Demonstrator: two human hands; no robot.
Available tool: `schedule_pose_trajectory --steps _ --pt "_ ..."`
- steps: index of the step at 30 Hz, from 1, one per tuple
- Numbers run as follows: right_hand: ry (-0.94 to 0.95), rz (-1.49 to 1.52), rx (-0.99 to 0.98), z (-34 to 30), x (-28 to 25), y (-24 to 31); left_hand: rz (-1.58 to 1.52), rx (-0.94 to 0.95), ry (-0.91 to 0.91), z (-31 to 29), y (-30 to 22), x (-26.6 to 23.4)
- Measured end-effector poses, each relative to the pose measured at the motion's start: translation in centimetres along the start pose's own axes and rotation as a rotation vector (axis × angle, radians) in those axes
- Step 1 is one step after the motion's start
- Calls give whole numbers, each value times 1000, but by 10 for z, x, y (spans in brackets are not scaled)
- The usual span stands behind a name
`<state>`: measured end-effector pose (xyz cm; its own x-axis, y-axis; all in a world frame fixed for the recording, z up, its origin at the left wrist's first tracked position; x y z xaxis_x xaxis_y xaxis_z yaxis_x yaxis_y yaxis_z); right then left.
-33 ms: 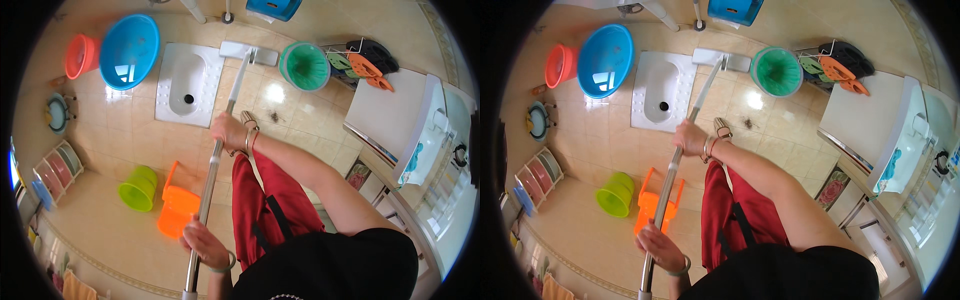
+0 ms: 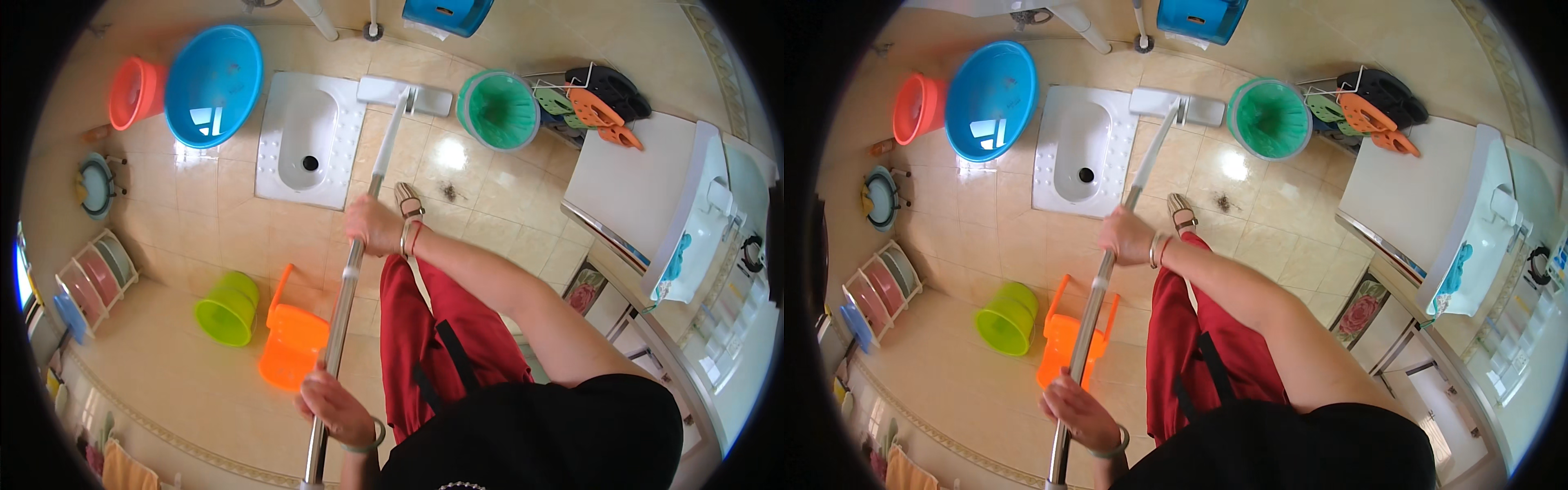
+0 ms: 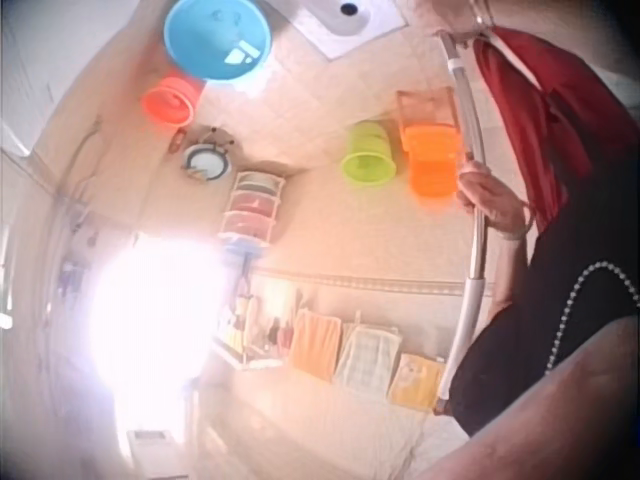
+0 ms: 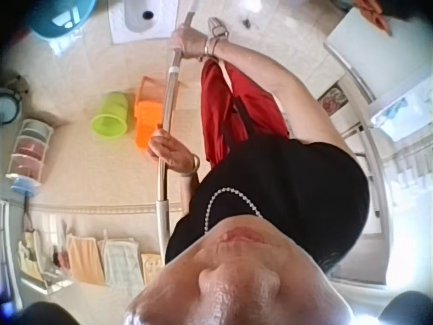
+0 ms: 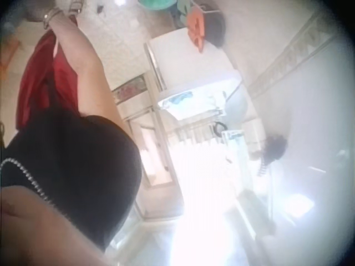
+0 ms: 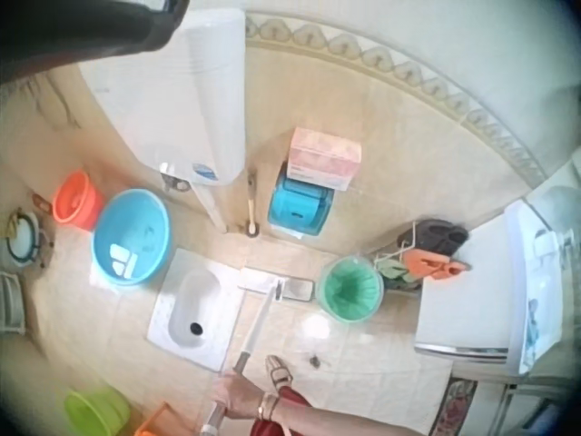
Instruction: The person mops the tiled floor of a bathroom using a flat mop. They move the mop back and forth across the floor, navigating around various items such as a squat toilet, colorful plastic basins, and a small orange stool. The person adjusts their grip on the mop handle and moves systematically through the available floor space.
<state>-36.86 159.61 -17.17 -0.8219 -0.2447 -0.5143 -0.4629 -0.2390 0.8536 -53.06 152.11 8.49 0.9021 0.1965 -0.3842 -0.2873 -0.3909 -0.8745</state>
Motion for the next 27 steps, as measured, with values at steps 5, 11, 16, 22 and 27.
schedule_pose_trajectory --steps 5,11,16,22,27 --pt "130 157 17 -16 43 76 -112 -31 -124 -24 -24 -54" --pt "228 90 26 10 15 69 -287 144 -4 -5 -37 -43" --pt "100 -79 -62 25 -27 13 -371 97 -34 6 -13 2" --pt "119 -124 -22 31 -87 -54 -340 156 63 29 -5 84" --pt "-20 -23 16 25 -93 -77 -311 151 81 40 -9 115"
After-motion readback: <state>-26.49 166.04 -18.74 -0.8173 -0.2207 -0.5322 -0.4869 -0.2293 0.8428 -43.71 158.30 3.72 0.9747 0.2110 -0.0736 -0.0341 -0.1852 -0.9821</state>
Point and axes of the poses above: each hand's wrist, its own z-axis towards the middle knuckle, its own x-axis out of the palm, y = z × x, the point moved 3 cm from there along z, towards the middle knuckle, and after that the axes turned 9 degrees about z, right-handed, at the moved point
